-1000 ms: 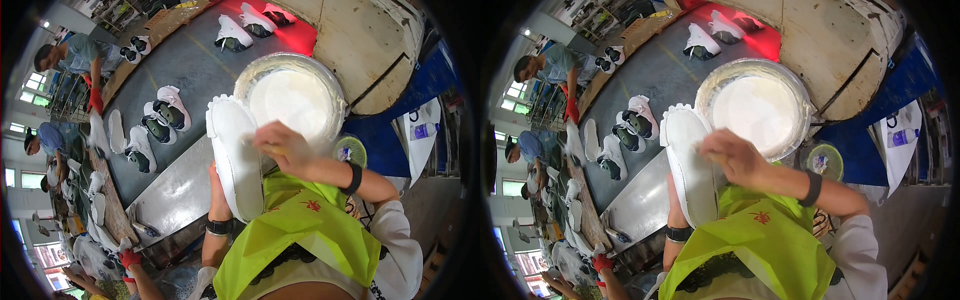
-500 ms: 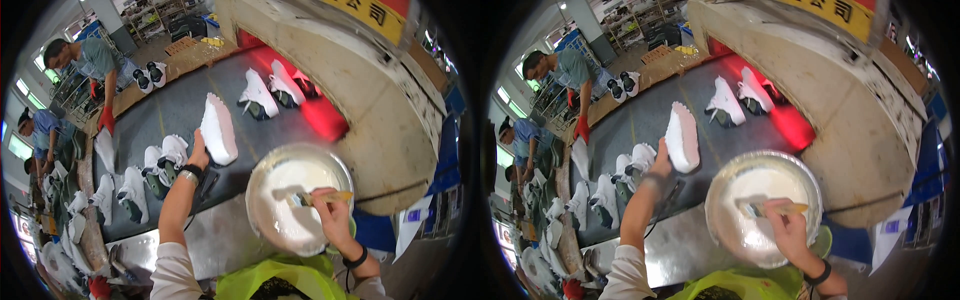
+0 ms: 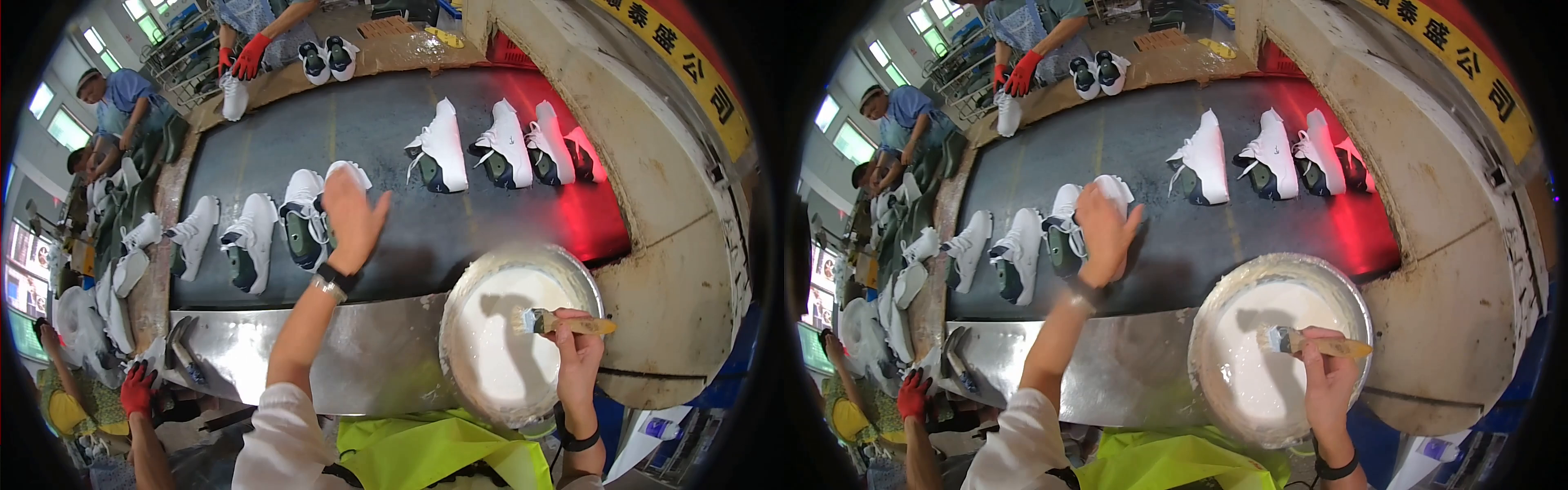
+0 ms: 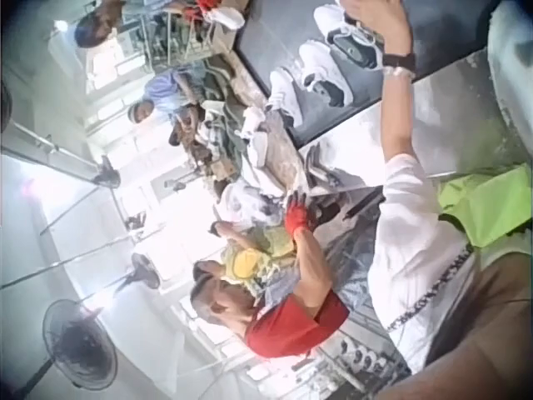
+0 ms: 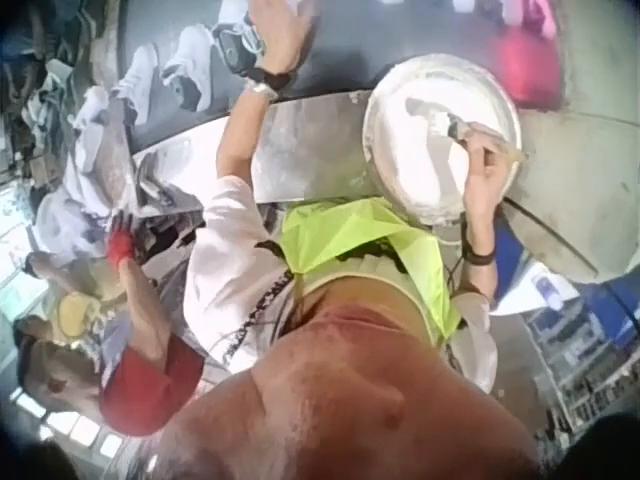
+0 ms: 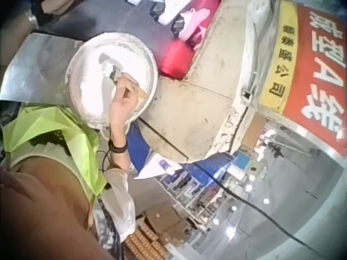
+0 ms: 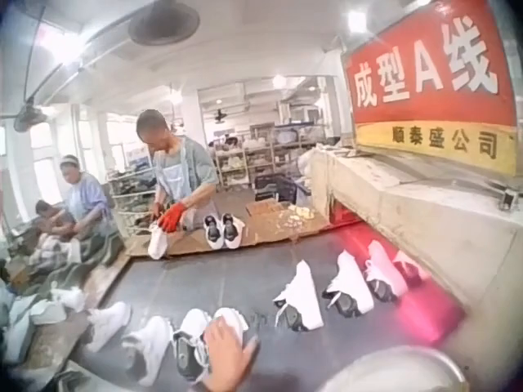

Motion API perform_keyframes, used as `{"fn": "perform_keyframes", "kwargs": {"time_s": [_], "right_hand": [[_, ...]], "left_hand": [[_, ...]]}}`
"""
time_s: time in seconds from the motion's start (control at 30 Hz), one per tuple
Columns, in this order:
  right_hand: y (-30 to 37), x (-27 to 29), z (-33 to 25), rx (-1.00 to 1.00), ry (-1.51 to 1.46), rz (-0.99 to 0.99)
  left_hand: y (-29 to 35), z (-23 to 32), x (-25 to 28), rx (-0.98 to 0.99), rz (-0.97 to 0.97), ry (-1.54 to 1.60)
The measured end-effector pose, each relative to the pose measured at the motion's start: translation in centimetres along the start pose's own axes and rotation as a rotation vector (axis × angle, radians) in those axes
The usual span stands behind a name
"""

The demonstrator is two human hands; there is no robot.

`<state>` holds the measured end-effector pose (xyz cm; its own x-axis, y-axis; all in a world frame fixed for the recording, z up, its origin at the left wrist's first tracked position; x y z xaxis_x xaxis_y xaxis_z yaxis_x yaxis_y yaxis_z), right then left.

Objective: Applying white adhesive to the bottom of shoe soles using a brush on a factory assembly line.

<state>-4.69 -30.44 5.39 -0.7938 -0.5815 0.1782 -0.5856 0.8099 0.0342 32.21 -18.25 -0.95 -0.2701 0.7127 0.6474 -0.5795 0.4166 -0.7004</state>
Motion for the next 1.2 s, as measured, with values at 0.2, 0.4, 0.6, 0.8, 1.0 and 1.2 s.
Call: {"fn": "perform_keyframes", "kwargs": {"time_s": [0.2,0.4,0.6,0.8,1.0,1.2], "right_hand": [[2.7,3.4,2.9,0.028,-0.048,-0.087],[2.0,5.7,5.9,0.090,-0.030,0.017],[-0.4,4.8,8.6,0.009,-0.022,0.062],[2.5,6.1,5.0,0.004,-0.238,0.062],[6.9,9.6,3.6,0.035,-0.028,0.140],[7.4,7.9,2.8,0.075,-0.026,0.018]], "left_hand": [[9.2,-8.1,-6.7,0.597,-0.561,-0.335],[6.9,-6.0,-6.0,0.211,-0.534,-0.092],[-1.5,-9.1,-18.5,0.232,-0.412,0.041],[1.1,-17.1,-19.1,0.505,-0.268,0.191],[4.6,0.5,-9.6,0.489,-0.708,0.303],[15.4,3.8,3.8,1.026,-0.644,1.564]]}}
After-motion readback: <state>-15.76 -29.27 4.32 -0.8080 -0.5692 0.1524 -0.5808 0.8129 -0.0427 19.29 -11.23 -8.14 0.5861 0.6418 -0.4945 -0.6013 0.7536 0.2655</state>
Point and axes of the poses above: each hand's wrist, its own y-axis away from the middle knuckle, its own x-axis out of the back of the hand, z = x × y, the point moved 6 cm from there along -y, towards the middle knuckle, and after that the axes turned 6 degrees about y, right-handed, at the moved point
